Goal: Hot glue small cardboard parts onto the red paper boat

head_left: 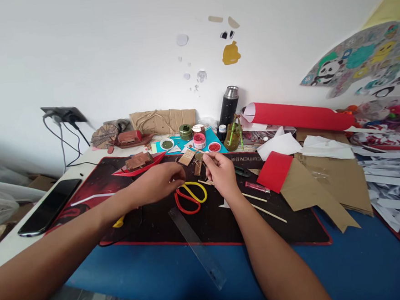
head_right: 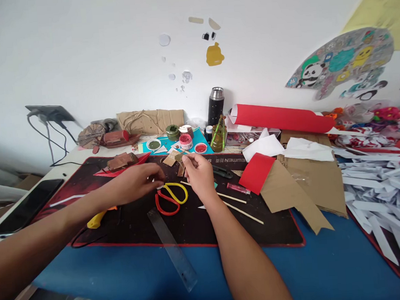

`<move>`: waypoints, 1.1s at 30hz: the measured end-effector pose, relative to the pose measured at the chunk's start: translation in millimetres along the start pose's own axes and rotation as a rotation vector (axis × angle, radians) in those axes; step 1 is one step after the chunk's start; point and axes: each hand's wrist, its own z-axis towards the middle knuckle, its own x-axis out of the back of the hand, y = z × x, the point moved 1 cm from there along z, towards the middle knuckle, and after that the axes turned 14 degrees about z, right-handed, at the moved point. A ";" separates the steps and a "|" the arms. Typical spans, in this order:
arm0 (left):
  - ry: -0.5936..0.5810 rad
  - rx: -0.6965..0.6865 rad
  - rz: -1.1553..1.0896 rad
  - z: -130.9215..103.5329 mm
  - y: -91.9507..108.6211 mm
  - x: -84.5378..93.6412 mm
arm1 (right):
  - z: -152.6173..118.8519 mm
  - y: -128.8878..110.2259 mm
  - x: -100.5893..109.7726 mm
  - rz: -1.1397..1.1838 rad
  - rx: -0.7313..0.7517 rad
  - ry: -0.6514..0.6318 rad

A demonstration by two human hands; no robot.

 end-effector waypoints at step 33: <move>0.320 -0.342 -0.264 1.6 46.5 -81.8 | -2.0 2.6 -3.1 0.024 0.019 -0.018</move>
